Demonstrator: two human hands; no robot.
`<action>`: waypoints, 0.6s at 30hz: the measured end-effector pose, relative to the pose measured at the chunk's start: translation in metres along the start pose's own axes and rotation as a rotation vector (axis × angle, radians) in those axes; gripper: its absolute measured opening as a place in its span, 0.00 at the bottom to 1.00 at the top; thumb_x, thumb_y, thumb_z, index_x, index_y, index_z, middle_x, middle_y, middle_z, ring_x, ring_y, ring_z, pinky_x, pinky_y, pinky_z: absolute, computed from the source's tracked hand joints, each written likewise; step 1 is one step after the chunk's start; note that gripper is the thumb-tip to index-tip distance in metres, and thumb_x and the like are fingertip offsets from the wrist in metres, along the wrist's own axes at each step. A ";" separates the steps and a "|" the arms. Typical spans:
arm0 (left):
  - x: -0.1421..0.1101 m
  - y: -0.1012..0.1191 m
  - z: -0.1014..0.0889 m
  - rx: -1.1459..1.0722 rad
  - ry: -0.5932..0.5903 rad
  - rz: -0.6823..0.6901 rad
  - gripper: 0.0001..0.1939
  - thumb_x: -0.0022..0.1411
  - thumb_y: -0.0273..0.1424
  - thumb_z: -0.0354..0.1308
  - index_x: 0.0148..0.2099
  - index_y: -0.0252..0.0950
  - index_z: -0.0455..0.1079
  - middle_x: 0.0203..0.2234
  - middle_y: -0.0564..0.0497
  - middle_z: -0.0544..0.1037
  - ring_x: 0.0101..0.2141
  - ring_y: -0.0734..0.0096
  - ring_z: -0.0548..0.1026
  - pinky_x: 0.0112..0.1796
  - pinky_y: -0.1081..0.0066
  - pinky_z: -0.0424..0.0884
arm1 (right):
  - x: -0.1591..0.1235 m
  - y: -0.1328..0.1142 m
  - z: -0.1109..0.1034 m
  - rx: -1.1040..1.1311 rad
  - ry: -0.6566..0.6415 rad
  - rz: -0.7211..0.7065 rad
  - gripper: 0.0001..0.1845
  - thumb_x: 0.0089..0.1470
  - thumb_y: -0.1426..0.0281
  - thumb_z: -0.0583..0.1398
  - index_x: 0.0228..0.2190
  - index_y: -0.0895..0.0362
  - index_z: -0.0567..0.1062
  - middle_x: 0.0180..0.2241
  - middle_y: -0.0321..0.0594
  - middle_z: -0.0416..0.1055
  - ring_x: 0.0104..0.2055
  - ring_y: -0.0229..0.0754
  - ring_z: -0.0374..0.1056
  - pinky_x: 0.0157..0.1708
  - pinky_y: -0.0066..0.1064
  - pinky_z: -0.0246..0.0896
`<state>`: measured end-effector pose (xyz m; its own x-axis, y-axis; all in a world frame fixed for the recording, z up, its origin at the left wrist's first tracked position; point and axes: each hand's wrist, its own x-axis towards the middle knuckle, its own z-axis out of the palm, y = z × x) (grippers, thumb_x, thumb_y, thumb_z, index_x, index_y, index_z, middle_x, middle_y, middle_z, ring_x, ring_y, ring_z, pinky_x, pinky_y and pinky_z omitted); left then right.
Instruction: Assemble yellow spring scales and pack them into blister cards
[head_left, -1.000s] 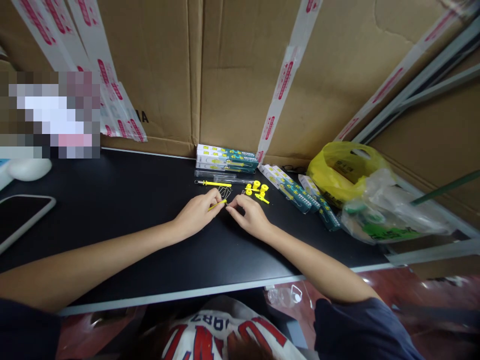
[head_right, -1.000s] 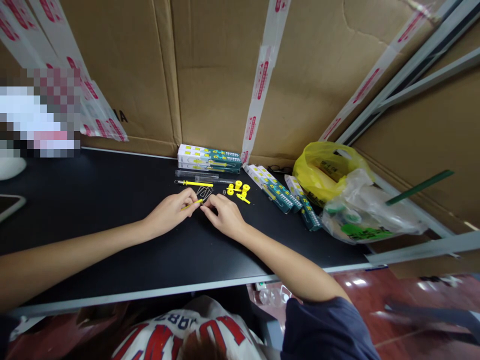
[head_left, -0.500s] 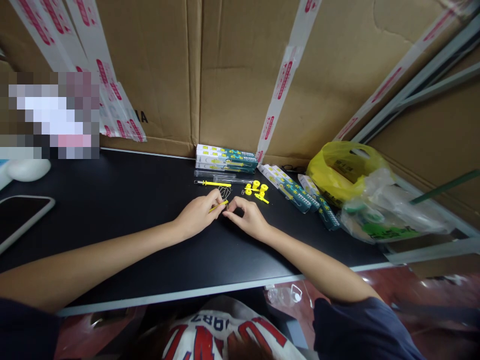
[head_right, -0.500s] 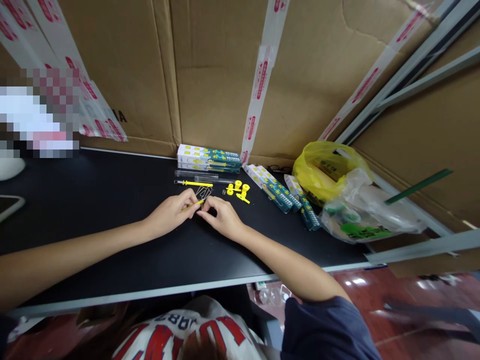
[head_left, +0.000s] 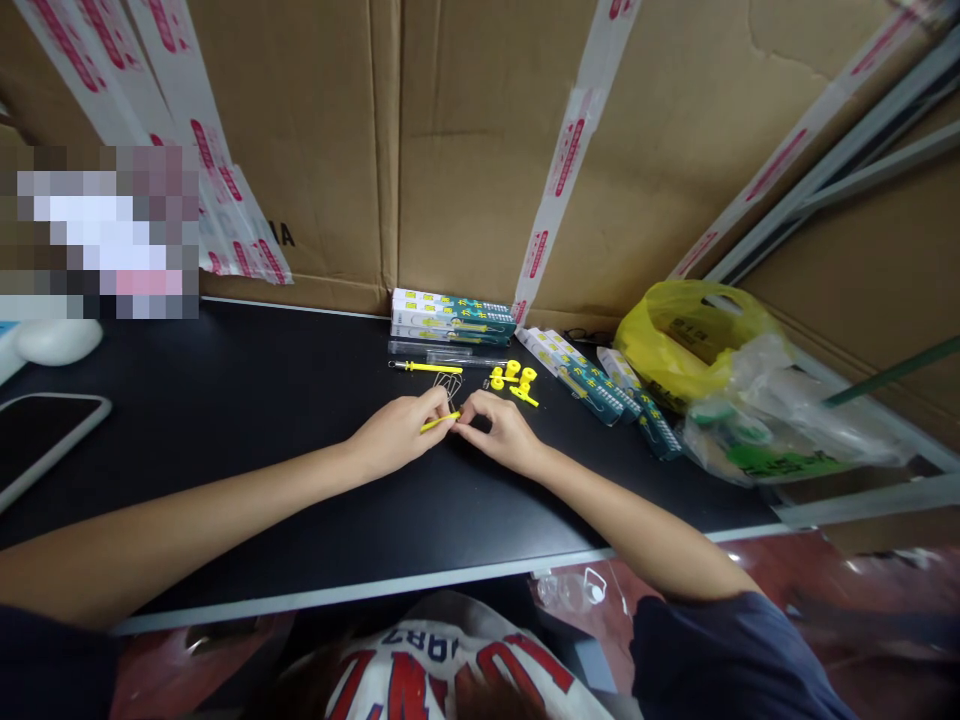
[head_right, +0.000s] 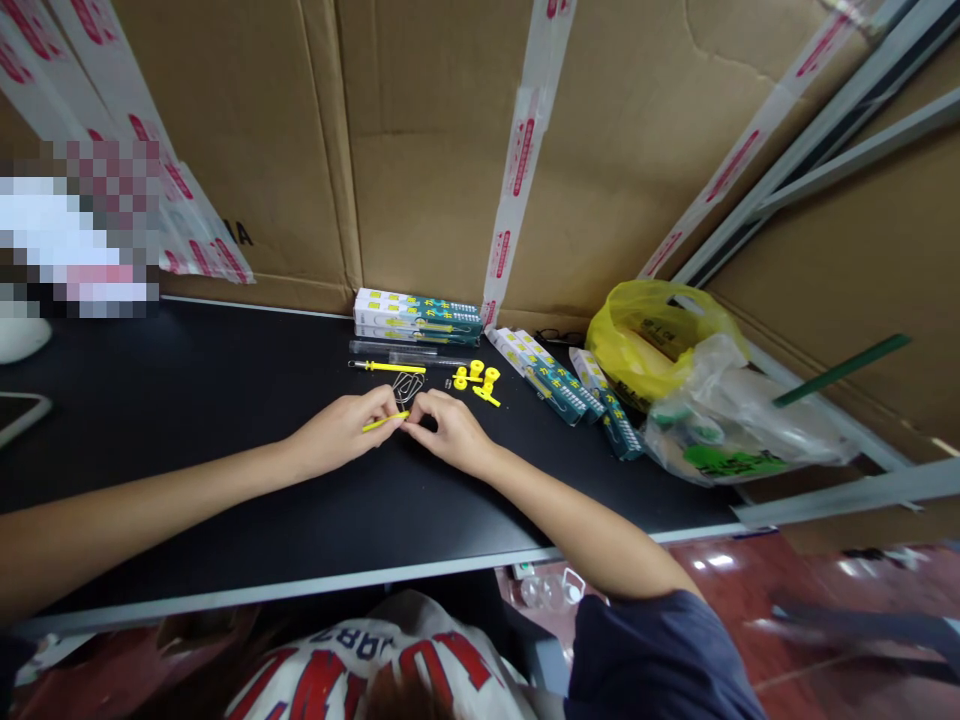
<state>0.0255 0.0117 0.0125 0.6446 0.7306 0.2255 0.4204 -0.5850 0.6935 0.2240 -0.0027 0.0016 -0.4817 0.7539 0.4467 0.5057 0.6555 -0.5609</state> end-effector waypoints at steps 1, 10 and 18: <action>0.000 0.000 0.000 0.002 -0.003 0.000 0.05 0.63 0.30 0.50 0.33 0.38 0.60 0.23 0.56 0.72 0.23 0.74 0.71 0.27 0.75 0.61 | 0.000 0.001 -0.001 -0.009 -0.009 -0.003 0.09 0.55 0.71 0.61 0.25 0.56 0.68 0.28 0.38 0.69 0.31 0.39 0.66 0.33 0.29 0.60; 0.001 -0.003 0.002 0.037 -0.075 -0.001 0.05 0.63 0.32 0.50 0.34 0.39 0.60 0.23 0.55 0.73 0.25 0.70 0.72 0.28 0.73 0.61 | 0.003 0.006 -0.010 -0.120 -0.096 -0.025 0.10 0.54 0.66 0.63 0.27 0.56 0.68 0.28 0.38 0.70 0.31 0.40 0.64 0.32 0.30 0.60; 0.002 -0.008 -0.001 -0.062 -0.170 0.040 0.06 0.63 0.33 0.50 0.32 0.38 0.62 0.19 0.56 0.74 0.22 0.72 0.73 0.27 0.74 0.63 | 0.006 0.000 -0.013 -0.224 -0.139 -0.199 0.09 0.56 0.63 0.61 0.35 0.55 0.72 0.47 0.47 0.68 0.53 0.48 0.61 0.52 0.44 0.59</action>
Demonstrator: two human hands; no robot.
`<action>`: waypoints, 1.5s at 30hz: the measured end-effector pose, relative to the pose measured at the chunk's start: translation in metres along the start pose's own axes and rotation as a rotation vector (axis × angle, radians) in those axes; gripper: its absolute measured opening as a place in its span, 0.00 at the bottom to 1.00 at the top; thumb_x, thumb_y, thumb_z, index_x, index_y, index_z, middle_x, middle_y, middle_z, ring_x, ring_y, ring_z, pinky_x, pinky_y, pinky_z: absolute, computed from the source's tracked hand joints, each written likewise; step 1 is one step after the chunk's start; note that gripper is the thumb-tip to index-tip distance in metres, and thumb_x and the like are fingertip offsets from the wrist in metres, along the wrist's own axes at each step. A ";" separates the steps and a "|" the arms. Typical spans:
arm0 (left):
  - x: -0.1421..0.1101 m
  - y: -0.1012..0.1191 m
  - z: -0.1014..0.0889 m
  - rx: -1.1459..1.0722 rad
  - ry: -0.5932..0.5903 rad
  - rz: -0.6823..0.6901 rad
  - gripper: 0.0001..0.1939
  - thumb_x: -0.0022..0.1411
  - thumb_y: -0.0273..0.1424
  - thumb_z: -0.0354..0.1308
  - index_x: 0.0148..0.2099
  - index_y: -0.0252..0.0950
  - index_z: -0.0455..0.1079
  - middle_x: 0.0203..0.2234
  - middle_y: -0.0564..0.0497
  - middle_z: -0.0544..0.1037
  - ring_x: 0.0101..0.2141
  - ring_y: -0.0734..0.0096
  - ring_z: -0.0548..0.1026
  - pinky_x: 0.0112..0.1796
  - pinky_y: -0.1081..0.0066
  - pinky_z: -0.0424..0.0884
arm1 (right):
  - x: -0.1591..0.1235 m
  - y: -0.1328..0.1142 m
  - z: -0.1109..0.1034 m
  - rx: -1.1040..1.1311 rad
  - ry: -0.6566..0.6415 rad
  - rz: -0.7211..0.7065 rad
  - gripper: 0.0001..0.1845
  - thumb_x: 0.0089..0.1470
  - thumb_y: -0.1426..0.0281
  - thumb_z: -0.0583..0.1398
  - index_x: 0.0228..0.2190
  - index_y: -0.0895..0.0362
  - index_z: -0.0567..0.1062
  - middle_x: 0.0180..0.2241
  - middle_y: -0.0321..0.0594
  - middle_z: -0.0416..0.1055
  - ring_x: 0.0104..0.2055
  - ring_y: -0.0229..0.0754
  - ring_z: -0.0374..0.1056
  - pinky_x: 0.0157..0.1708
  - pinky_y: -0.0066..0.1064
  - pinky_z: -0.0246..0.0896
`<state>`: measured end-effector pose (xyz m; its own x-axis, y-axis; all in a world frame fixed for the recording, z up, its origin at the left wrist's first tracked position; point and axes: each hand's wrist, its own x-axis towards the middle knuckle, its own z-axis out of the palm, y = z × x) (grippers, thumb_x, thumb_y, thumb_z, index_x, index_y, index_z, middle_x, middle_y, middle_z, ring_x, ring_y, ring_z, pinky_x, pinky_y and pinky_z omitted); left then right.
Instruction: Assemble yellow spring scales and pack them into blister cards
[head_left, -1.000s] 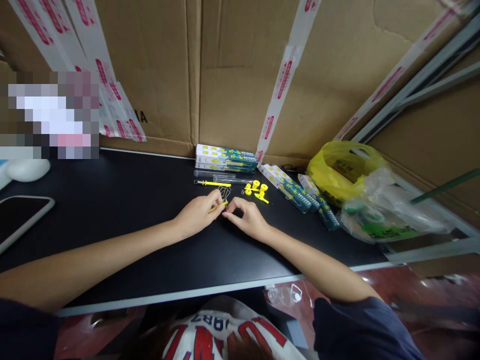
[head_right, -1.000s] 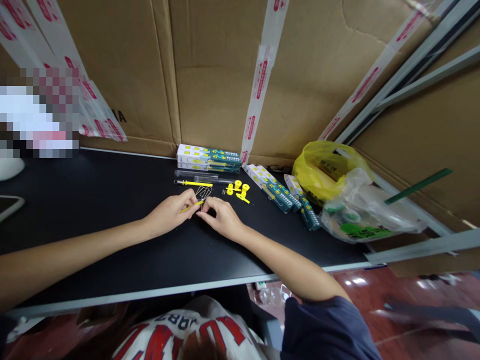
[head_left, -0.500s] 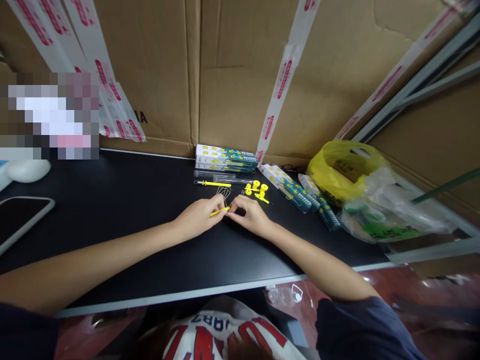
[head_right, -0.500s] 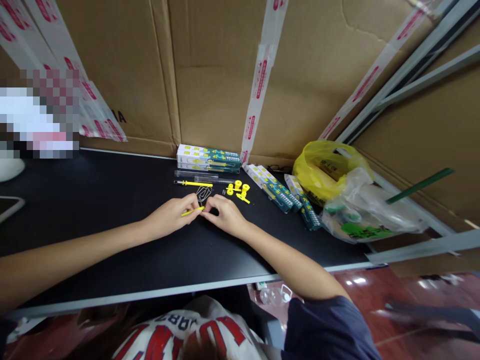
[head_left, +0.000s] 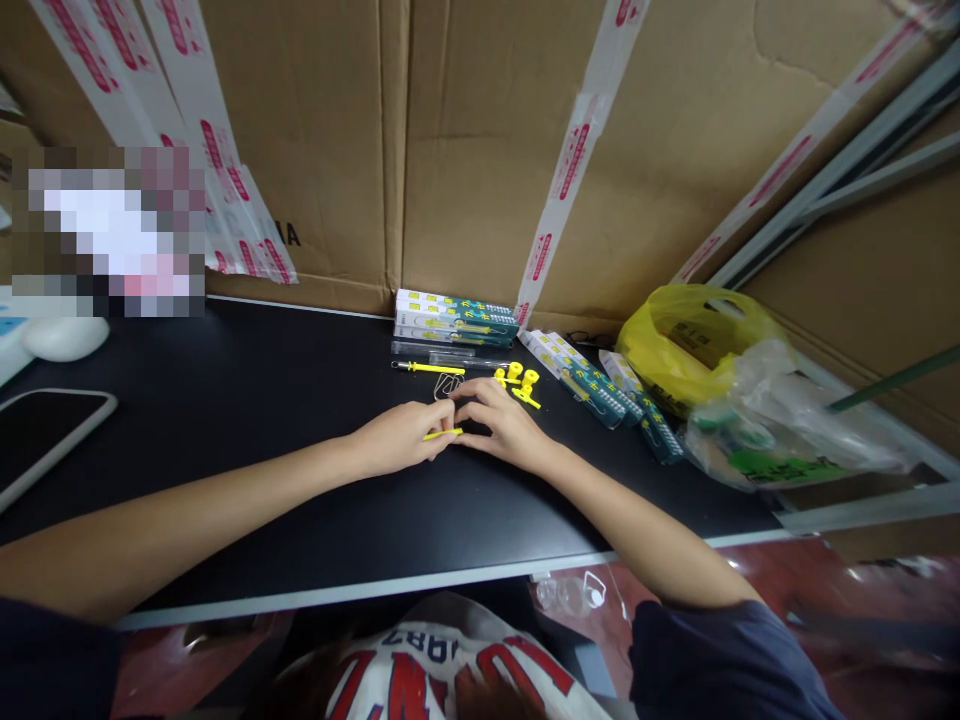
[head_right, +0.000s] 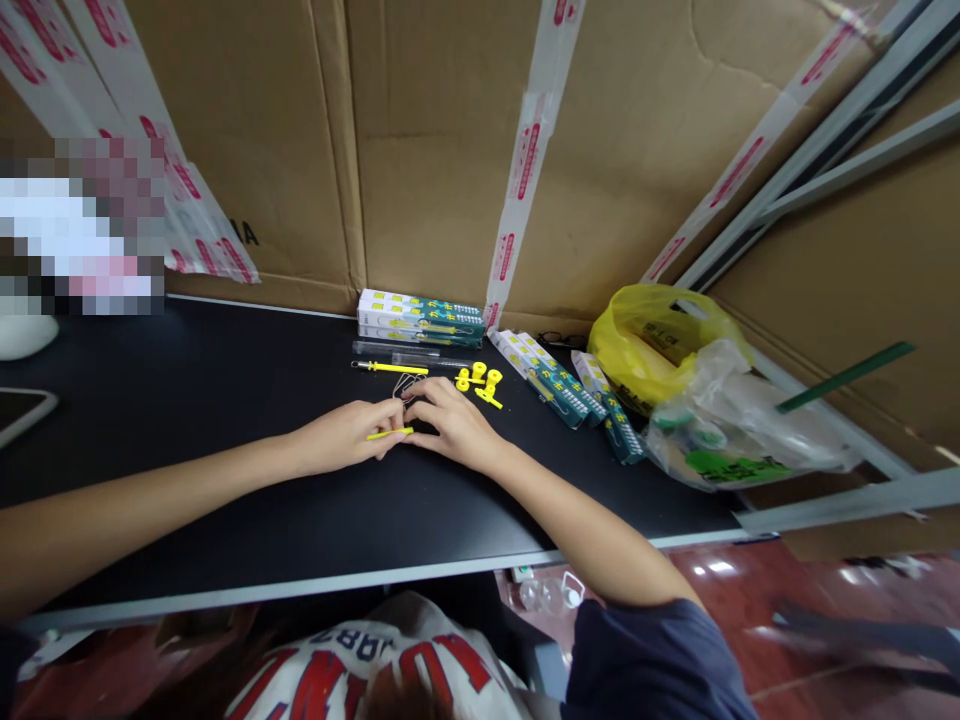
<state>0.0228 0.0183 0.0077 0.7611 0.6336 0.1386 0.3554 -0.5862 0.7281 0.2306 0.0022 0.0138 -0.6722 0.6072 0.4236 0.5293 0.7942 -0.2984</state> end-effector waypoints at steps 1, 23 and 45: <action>0.000 0.000 -0.001 -0.040 -0.012 -0.009 0.06 0.62 0.33 0.51 0.32 0.38 0.62 0.18 0.56 0.74 0.22 0.72 0.73 0.27 0.74 0.64 | 0.000 0.000 0.000 -0.010 -0.011 -0.018 0.08 0.57 0.63 0.60 0.34 0.55 0.72 0.48 0.48 0.68 0.55 0.49 0.60 0.53 0.44 0.59; 0.016 -0.009 -0.030 -0.931 0.467 -0.273 0.14 0.60 0.39 0.56 0.43 0.34 0.66 0.28 0.48 0.80 0.25 0.69 0.80 0.26 0.73 0.76 | 0.001 0.010 -0.003 0.150 0.078 0.442 0.10 0.59 0.65 0.56 0.28 0.56 0.66 0.20 0.31 0.63 0.21 0.34 0.58 0.24 0.25 0.50; 0.013 -0.003 -0.017 -1.010 0.482 -0.156 0.21 0.57 0.37 0.63 0.50 0.33 0.71 0.41 0.43 0.80 0.40 0.66 0.79 0.48 0.62 0.73 | 0.003 -0.013 0.012 0.678 -0.103 0.557 0.21 0.53 0.53 0.60 0.25 0.59 0.70 0.19 0.32 0.68 0.20 0.31 0.60 0.24 0.24 0.56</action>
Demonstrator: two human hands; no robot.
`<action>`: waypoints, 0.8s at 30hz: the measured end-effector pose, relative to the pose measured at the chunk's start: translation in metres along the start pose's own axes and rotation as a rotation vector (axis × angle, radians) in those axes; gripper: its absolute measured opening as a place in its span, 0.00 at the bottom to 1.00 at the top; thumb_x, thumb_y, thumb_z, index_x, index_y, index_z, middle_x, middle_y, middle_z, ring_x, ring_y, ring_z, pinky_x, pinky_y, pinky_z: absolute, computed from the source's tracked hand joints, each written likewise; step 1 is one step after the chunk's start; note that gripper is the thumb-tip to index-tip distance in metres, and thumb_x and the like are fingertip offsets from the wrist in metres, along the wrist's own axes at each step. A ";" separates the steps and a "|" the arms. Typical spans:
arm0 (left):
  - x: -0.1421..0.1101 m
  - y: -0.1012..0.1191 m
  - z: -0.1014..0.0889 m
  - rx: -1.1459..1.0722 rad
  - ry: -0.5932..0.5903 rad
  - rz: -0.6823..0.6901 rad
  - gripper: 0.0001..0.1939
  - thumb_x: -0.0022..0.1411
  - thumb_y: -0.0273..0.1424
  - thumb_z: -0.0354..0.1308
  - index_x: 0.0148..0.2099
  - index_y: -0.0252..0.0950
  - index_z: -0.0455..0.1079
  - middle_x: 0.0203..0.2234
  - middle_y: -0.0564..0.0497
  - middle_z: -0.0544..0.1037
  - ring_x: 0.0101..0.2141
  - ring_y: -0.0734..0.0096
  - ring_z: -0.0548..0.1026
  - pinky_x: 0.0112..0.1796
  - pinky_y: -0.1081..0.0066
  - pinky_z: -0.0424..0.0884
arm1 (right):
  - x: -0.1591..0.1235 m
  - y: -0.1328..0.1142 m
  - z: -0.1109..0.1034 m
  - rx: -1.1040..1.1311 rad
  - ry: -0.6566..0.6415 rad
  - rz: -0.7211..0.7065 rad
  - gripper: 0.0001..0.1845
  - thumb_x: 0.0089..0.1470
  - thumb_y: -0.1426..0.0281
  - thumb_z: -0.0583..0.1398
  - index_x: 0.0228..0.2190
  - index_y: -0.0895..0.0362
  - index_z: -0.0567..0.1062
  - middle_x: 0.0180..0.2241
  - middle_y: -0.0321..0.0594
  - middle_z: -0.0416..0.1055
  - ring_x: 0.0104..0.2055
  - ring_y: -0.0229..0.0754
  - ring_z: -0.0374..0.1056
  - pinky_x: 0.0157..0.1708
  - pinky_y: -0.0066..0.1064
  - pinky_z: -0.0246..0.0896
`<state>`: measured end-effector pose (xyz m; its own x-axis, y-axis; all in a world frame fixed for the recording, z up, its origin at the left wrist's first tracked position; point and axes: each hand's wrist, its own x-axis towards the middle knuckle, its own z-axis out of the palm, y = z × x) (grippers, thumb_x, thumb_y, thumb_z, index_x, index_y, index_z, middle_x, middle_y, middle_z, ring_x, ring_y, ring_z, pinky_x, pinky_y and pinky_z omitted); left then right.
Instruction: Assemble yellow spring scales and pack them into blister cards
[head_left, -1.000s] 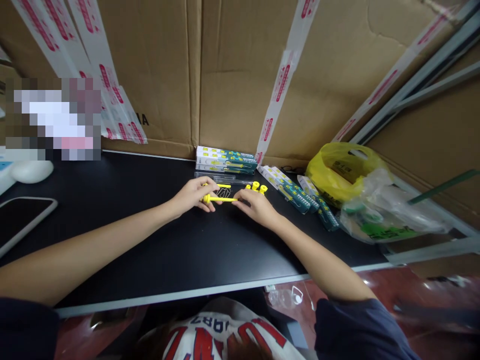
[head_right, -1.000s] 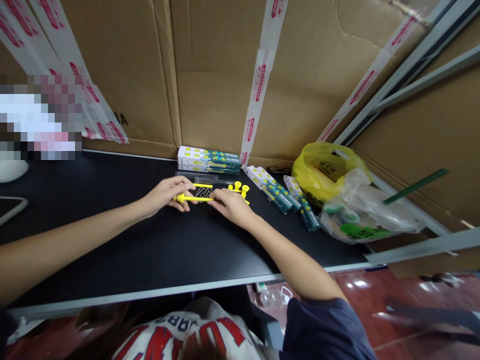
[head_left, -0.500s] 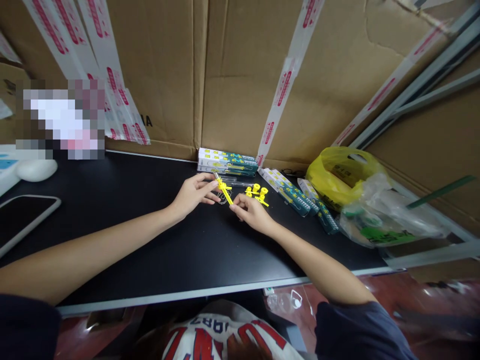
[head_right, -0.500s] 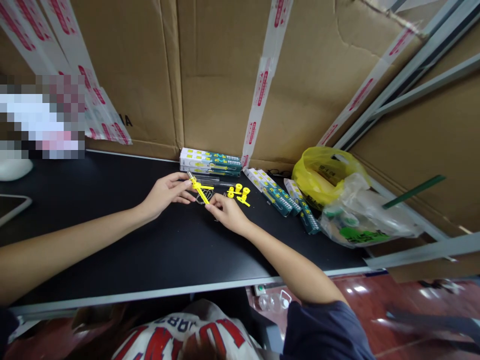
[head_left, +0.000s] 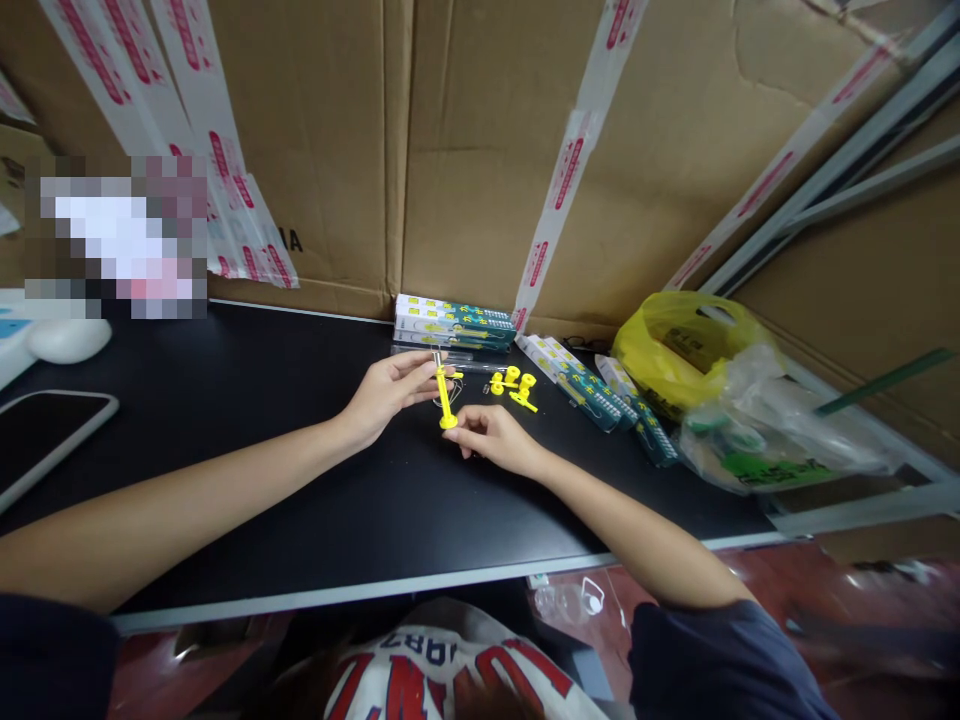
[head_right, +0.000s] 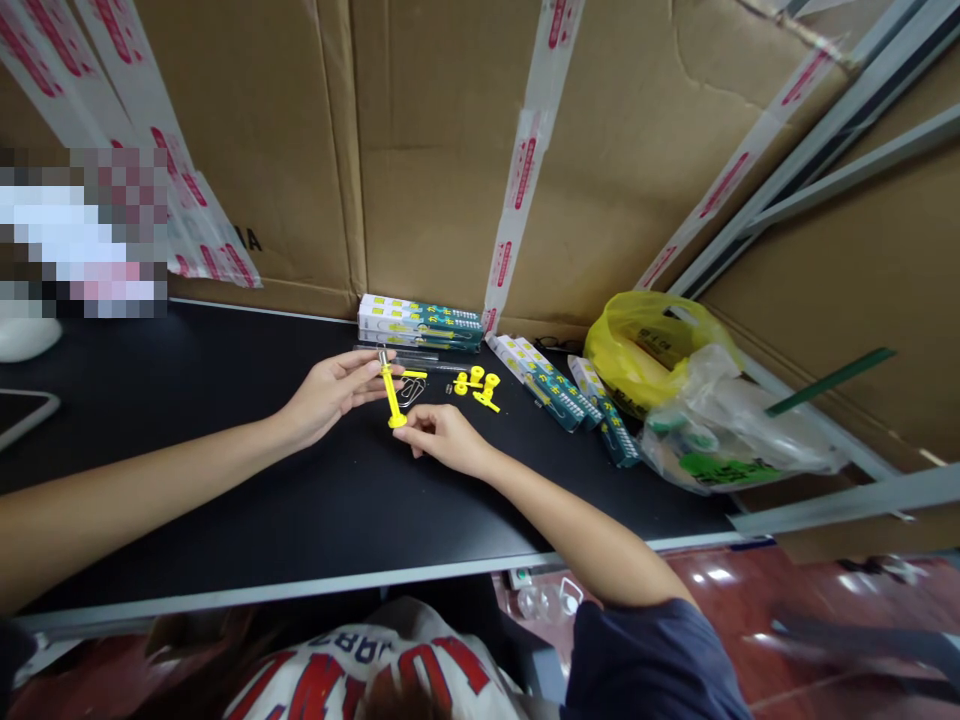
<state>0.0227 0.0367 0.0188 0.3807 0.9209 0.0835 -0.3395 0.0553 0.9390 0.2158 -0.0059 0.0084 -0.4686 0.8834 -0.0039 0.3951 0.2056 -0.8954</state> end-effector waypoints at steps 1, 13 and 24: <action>-0.001 0.000 0.000 -0.012 -0.004 -0.014 0.21 0.57 0.37 0.63 0.50 0.32 0.71 0.40 0.44 0.80 0.39 0.67 0.79 0.47 0.63 0.73 | 0.000 0.000 0.001 -0.022 -0.004 -0.006 0.21 0.53 0.53 0.60 0.24 0.59 0.70 0.20 0.33 0.68 0.21 0.32 0.61 0.24 0.24 0.57; -0.008 -0.007 0.008 -0.001 -0.030 -0.069 0.13 0.59 0.38 0.59 0.41 0.35 0.64 0.32 0.53 0.75 0.26 0.77 0.76 0.30 0.72 0.75 | -0.003 -0.006 -0.006 -0.434 -0.028 -0.240 0.13 0.58 0.61 0.59 0.31 0.57 0.77 0.30 0.38 0.71 0.31 0.37 0.67 0.32 0.27 0.59; -0.011 -0.018 0.011 0.107 -0.137 -0.128 0.13 0.61 0.39 0.57 0.39 0.35 0.62 0.28 0.52 0.77 0.22 0.76 0.76 0.30 0.69 0.76 | -0.007 -0.012 -0.054 -1.420 0.182 0.382 0.10 0.58 0.72 0.56 0.43 0.61 0.69 0.41 0.50 0.72 0.42 0.50 0.71 0.31 0.30 0.61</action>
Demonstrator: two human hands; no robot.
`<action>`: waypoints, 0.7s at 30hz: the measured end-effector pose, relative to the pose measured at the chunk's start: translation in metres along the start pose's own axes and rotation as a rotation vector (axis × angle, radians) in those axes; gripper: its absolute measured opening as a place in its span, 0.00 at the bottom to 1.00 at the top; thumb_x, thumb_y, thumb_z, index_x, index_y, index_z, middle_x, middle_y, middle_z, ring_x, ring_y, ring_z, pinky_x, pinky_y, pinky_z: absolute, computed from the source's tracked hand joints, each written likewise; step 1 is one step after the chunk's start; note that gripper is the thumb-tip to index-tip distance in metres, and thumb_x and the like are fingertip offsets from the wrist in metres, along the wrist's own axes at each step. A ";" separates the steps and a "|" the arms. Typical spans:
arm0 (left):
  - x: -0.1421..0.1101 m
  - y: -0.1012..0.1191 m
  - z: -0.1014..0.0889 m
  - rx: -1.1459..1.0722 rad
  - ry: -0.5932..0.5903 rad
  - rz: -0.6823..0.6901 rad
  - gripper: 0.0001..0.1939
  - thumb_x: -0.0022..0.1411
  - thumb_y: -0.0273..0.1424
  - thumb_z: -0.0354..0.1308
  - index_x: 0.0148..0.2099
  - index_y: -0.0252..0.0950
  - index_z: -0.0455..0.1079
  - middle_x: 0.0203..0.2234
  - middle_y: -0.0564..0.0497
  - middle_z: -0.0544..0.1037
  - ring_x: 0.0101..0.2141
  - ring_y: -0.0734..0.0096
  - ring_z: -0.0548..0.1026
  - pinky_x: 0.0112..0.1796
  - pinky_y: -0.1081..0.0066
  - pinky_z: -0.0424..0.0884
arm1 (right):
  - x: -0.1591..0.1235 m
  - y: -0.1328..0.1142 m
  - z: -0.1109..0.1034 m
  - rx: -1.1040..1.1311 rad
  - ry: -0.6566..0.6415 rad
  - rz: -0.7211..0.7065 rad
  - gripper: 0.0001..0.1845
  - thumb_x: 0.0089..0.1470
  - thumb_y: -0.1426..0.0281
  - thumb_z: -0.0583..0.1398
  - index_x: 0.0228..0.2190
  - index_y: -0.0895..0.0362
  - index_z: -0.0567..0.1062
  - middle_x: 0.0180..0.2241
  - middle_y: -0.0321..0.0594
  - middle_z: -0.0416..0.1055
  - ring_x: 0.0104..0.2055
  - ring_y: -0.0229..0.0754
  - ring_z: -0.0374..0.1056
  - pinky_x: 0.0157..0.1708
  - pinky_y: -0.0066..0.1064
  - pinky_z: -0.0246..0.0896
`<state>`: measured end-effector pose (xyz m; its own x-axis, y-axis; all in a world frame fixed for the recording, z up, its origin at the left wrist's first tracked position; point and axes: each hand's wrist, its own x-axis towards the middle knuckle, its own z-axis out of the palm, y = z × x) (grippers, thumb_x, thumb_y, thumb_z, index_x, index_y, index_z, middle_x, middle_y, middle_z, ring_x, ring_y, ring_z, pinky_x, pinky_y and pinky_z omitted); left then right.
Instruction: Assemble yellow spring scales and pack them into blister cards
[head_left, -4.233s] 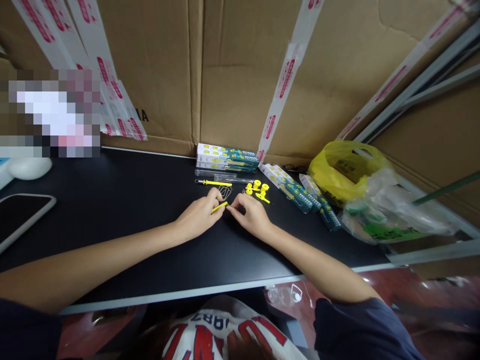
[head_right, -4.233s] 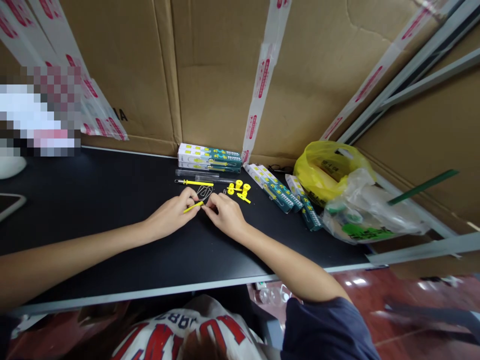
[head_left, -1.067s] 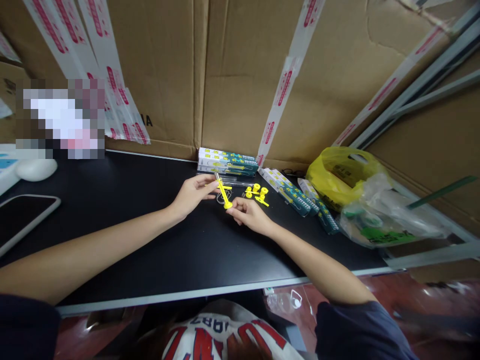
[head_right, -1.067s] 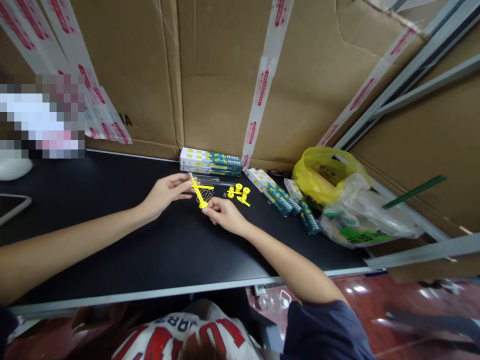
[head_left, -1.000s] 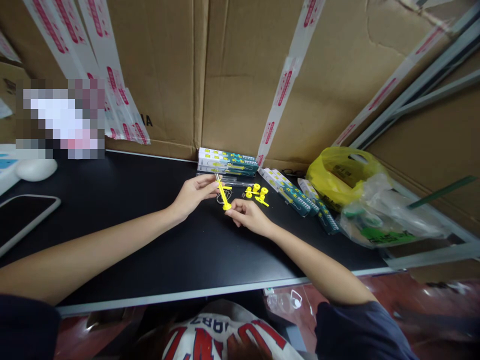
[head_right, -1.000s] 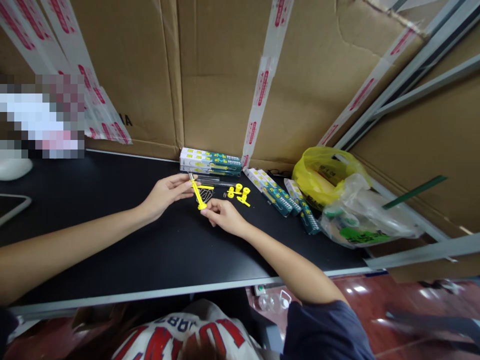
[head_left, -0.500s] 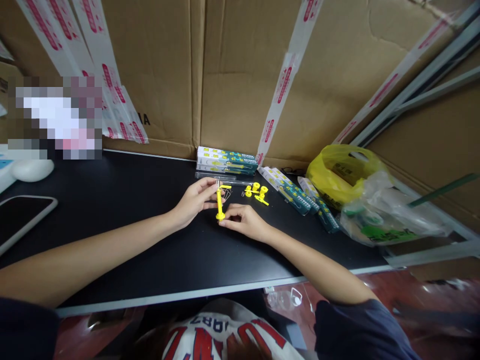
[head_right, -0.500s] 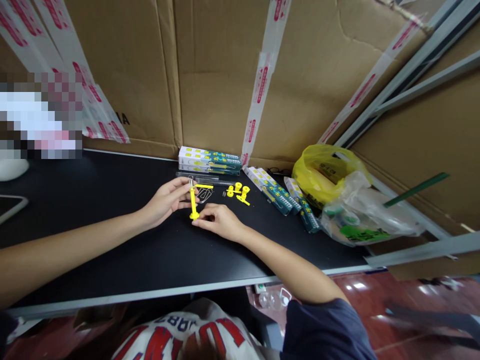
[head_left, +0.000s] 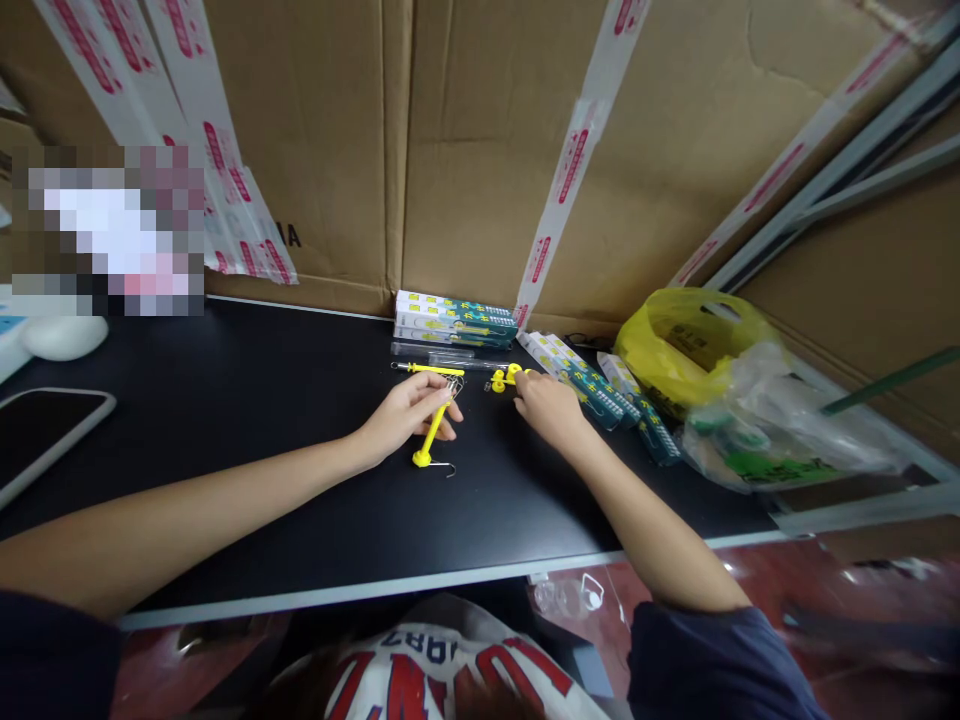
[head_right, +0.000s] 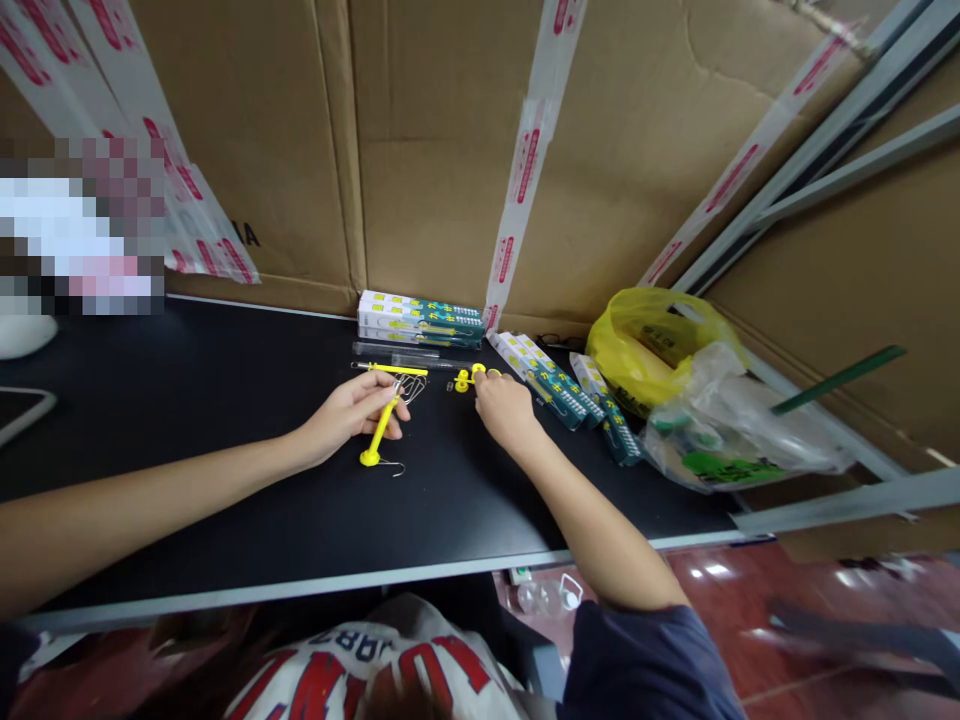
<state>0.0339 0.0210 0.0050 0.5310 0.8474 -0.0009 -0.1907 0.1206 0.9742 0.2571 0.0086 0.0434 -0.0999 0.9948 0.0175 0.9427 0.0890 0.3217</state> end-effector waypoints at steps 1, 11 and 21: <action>0.000 0.000 0.000 0.003 0.000 0.003 0.13 0.61 0.40 0.56 0.39 0.35 0.62 0.28 0.52 0.77 0.22 0.76 0.76 0.30 0.70 0.76 | 0.000 -0.001 0.000 -0.011 -0.016 0.007 0.11 0.58 0.73 0.55 0.44 0.61 0.68 0.42 0.50 0.72 0.42 0.50 0.71 0.31 0.31 0.61; 0.001 -0.003 -0.003 0.019 -0.003 0.009 0.16 0.60 0.42 0.57 0.40 0.34 0.65 0.25 0.54 0.76 0.20 0.78 0.74 0.25 0.75 0.72 | 0.004 0.032 0.000 0.127 0.005 -0.014 0.10 0.54 0.75 0.55 0.39 0.57 0.69 0.38 0.45 0.74 0.37 0.46 0.71 0.29 0.30 0.54; 0.003 -0.008 -0.004 0.035 -0.001 -0.046 0.13 0.61 0.40 0.56 0.39 0.35 0.63 0.22 0.55 0.75 0.19 0.77 0.74 0.24 0.76 0.72 | 0.009 0.053 0.008 0.195 -0.091 -0.066 0.10 0.48 0.75 0.60 0.36 0.55 0.72 0.41 0.44 0.69 0.35 0.42 0.66 0.28 0.28 0.49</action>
<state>0.0335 0.0245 -0.0041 0.5390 0.8411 -0.0457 -0.1374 0.1413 0.9804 0.3088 0.0222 0.0529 -0.1430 0.9860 -0.0855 0.9795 0.1534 0.1304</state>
